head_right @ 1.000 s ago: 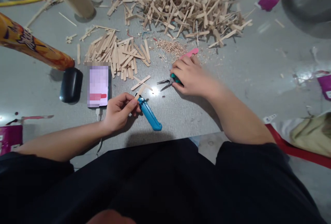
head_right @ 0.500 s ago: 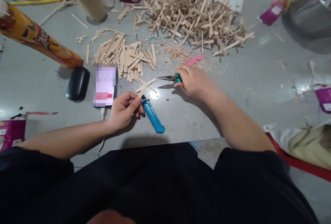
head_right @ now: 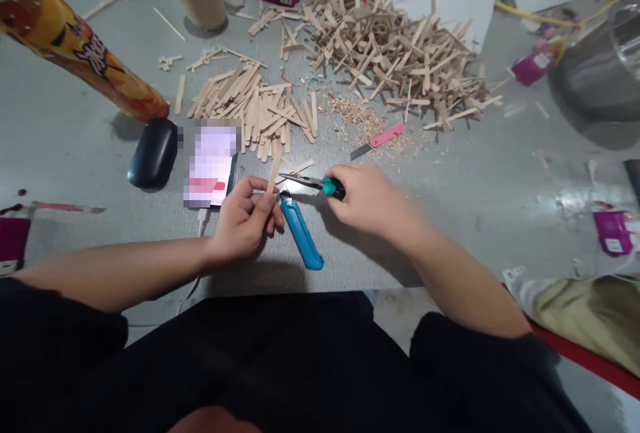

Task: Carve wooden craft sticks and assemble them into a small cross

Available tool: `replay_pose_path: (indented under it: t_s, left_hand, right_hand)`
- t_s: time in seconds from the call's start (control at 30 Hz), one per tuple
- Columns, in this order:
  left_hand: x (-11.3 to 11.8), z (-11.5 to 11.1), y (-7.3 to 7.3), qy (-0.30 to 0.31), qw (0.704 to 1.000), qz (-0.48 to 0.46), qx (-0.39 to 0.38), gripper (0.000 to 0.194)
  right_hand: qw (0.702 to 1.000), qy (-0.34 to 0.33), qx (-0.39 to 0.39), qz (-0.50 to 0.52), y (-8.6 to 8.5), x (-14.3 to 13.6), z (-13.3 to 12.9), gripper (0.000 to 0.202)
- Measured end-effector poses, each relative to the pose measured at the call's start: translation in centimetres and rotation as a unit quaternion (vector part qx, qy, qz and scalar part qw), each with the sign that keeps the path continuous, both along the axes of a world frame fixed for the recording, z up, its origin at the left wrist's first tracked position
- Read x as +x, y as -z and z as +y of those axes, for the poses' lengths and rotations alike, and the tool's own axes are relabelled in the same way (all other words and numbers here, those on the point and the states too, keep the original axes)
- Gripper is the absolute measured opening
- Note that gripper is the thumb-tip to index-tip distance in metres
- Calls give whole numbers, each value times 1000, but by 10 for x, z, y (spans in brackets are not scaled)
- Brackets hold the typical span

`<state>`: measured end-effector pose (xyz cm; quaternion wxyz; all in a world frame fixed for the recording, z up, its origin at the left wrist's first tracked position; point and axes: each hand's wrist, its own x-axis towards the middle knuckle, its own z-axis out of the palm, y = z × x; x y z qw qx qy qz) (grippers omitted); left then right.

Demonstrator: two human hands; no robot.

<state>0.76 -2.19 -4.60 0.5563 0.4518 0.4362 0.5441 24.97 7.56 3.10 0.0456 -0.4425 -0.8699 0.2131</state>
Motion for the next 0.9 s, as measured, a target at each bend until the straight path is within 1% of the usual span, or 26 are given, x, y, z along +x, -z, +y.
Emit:
replay_pose_path:
  t_s: [0.1,0.17,0.3,0.5,0.73,0.9]
  left_hand:
    - [0,-4,0,-5,999,31,28,20]
    - [0,-5,-2,-9,998,46,41,19]
    - [0,-3,-7,-17,997,73,22,16]
    - [-1,-2,-10,-20,995,93,14,14]
    - [-1,-2,-9,-18,996,89,4,14]
    - [-2,-2,-8,-14,995,100,4,14]
  right_hand:
    - [996,38,-57,51,3,2,-11,11]
    - [994,52,-64,75,6,7,-18,10]
    - [989,56,-64,117,11,13,-26,9]
    - [988,43,-66,133,18,7,-31,6]
    - [987,49,-51,146,20,5,-33,6]
    - [988,43,-45,144,21,4,-34,6]
